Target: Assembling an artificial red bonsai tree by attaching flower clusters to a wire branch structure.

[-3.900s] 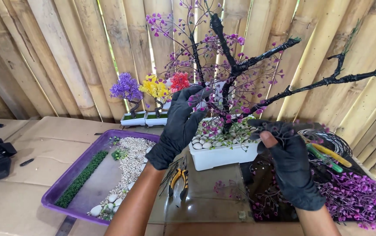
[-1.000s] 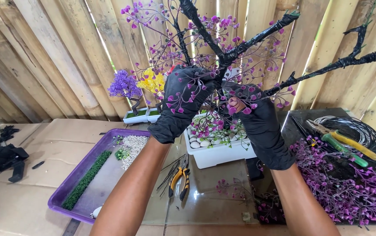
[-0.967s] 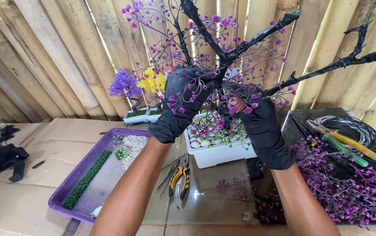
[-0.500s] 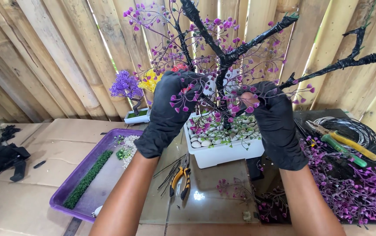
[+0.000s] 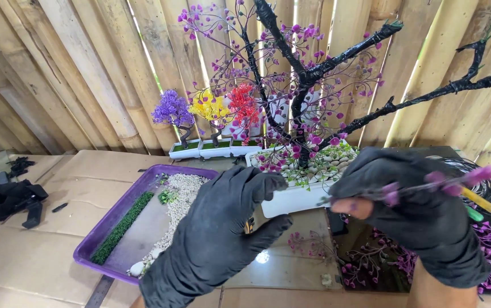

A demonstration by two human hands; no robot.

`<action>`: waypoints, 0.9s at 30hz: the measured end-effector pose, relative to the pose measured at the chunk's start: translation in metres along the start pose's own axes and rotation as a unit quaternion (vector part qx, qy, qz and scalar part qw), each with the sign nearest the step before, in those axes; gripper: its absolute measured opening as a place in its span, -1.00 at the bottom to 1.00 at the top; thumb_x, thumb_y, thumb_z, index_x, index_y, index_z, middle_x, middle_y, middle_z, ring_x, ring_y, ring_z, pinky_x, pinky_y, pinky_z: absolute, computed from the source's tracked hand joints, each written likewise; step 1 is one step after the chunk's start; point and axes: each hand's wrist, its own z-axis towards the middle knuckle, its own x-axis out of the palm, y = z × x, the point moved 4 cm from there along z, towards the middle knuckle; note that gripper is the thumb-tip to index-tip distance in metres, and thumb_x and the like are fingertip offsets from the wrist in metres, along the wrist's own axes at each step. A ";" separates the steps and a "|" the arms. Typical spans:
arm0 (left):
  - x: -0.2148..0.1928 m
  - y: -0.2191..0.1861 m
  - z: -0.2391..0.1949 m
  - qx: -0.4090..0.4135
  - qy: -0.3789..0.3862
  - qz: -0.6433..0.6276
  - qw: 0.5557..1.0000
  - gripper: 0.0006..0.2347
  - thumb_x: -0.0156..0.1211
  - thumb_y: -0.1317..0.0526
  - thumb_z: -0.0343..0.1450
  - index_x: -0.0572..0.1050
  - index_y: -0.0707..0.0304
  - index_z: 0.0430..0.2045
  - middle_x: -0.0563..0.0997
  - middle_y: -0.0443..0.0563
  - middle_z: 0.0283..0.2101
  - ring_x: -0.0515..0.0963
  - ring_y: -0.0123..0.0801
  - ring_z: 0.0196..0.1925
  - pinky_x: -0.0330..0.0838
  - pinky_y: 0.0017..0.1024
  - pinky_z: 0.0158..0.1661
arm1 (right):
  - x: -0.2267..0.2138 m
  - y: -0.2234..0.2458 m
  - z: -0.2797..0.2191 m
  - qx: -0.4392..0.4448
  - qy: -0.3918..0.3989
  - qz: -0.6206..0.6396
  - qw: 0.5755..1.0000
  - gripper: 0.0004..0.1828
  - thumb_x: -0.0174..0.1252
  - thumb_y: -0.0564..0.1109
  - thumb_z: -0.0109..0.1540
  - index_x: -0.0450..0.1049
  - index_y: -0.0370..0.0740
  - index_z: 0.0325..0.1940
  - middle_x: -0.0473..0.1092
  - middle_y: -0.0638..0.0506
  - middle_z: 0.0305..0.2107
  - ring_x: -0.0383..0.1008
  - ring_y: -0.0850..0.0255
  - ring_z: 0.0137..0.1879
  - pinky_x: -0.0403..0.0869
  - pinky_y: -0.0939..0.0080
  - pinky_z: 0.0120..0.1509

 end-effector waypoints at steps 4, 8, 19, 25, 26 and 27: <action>0.013 -0.007 0.000 0.041 -0.029 -0.048 0.998 -0.86 0.24 0.25 0.47 0.48 0.25 -0.16 0.55 0.03 -0.27 0.51 -0.10 -0.29 0.38 -0.21 -0.26 | 0.029 -0.006 0.000 -0.011 0.084 -0.178 0.980 -0.89 0.31 -0.02 0.17 0.64 -0.03 -0.28 0.59 0.13 -0.37 0.63 0.27 -0.28 0.54 0.27 -0.14; 0.026 0.010 -0.012 0.031 -0.037 -0.119 0.992 -0.92 0.14 0.29 0.51 0.50 0.25 -0.17 0.55 0.06 -0.30 0.54 -0.07 -0.30 0.42 -0.24 -0.26 | 0.048 -0.008 0.003 -0.110 0.112 -0.162 0.974 -0.86 0.34 -0.15 0.20 0.54 -0.18 -0.21 0.52 0.08 -0.36 0.54 0.14 -0.24 0.55 0.10 -0.07; 0.032 0.045 -0.052 -0.148 -0.042 -0.233 0.960 -0.92 0.11 0.33 0.47 0.52 0.20 -0.22 0.62 -0.08 -0.23 0.65 -0.34 -0.32 0.58 -0.36 -0.20 | 0.035 -0.033 -0.007 -0.107 0.140 -0.179 0.968 -0.16 0.55 -0.03 0.07 0.25 0.08 0.33 0.59 0.12 -0.01 0.64 0.33 -0.06 0.54 0.25 0.15; 0.033 0.103 -0.076 -0.409 -0.191 -0.381 0.807 -0.95 0.40 0.36 0.31 0.68 0.32 -0.43 0.75 0.08 -0.36 0.69 -0.25 -0.30 0.60 -0.29 -0.14 | -0.006 -0.051 0.004 0.115 0.082 -0.136 0.980 -0.81 0.38 -0.16 0.13 0.64 -0.11 -0.17 0.65 0.12 -0.37 0.65 0.35 -0.28 0.60 0.31 -0.16; 0.027 0.104 -0.071 -0.460 -0.214 -0.354 0.786 -0.96 0.37 0.38 0.33 0.70 0.40 -0.45 0.77 0.14 -0.43 0.70 -0.27 -0.38 0.58 -0.35 -0.26 | -0.014 -0.055 0.004 0.126 0.014 -0.120 0.985 -0.85 0.36 -0.25 0.16 0.62 -0.19 -0.18 0.60 0.06 -0.34 0.58 0.32 -0.20 0.54 0.27 -0.10; 0.031 0.107 -0.062 -0.459 -0.215 -0.355 0.786 -0.96 0.37 0.38 0.33 0.70 0.40 -0.45 0.77 0.14 -0.43 0.70 -0.27 -0.38 0.58 -0.35 -0.26 | -0.012 -0.068 0.004 0.125 0.015 -0.121 0.985 -0.85 0.36 -0.25 0.16 0.62 -0.19 -0.18 0.60 0.06 -0.34 0.58 0.32 -0.20 0.54 0.27 -0.10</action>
